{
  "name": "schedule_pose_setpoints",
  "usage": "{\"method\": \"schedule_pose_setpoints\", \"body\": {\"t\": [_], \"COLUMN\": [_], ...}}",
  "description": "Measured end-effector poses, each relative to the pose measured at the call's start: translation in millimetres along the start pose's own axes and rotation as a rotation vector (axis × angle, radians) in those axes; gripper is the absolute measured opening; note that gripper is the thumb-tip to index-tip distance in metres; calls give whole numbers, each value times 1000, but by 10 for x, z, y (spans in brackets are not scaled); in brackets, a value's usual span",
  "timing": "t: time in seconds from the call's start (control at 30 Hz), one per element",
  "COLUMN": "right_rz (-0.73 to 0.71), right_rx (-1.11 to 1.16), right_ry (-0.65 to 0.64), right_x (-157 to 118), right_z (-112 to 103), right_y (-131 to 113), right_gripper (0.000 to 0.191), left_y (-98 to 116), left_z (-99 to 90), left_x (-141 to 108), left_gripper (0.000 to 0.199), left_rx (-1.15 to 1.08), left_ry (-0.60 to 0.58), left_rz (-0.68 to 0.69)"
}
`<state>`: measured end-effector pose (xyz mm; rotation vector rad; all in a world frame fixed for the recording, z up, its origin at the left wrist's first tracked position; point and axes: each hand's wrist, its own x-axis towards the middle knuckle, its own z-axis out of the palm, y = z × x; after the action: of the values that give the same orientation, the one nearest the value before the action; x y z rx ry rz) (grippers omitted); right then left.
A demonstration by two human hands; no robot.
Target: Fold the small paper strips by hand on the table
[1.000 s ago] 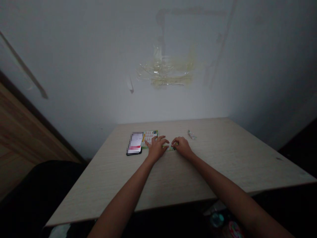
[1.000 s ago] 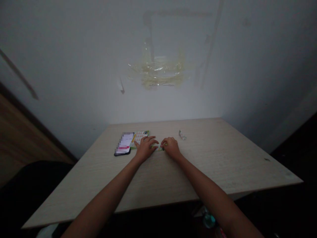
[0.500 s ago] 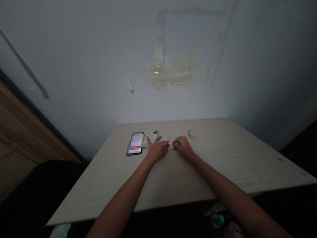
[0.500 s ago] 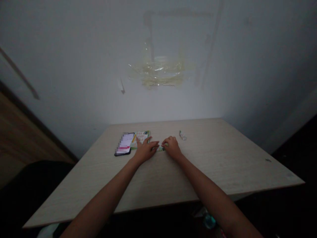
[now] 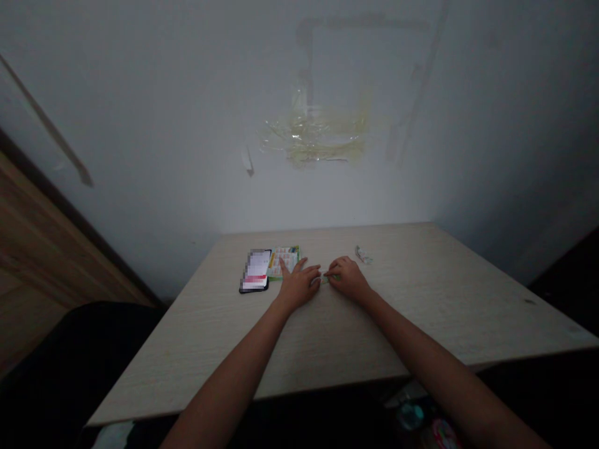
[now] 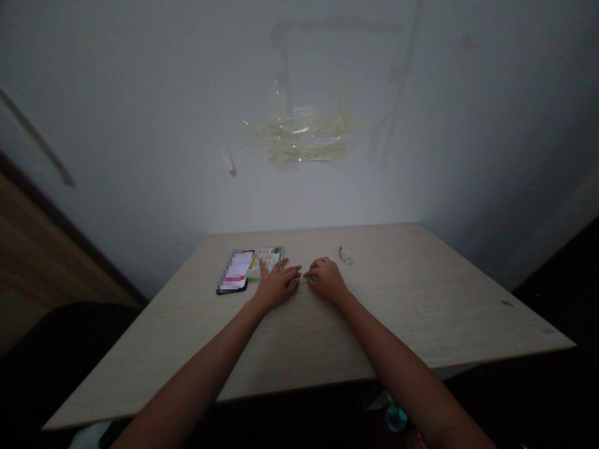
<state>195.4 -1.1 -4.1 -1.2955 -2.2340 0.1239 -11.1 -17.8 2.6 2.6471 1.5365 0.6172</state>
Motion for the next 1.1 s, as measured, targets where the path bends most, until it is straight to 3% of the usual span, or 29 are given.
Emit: {"method": "schedule_pose_setpoints", "body": {"t": [0.23, 1.1], "right_rz": [89, 108], "right_rx": [-6, 138], "right_ry": [44, 98], "right_x": [16, 0], "right_z": [32, 121], "right_y": [74, 202], "right_gripper": [17, 17], "left_y": [4, 41], "left_z": [-22, 7], "left_x": [29, -20], "left_gripper": [20, 22], "left_rx": [-27, 49], "left_ry": [-4, 59], "left_rz": [-48, -120]}}
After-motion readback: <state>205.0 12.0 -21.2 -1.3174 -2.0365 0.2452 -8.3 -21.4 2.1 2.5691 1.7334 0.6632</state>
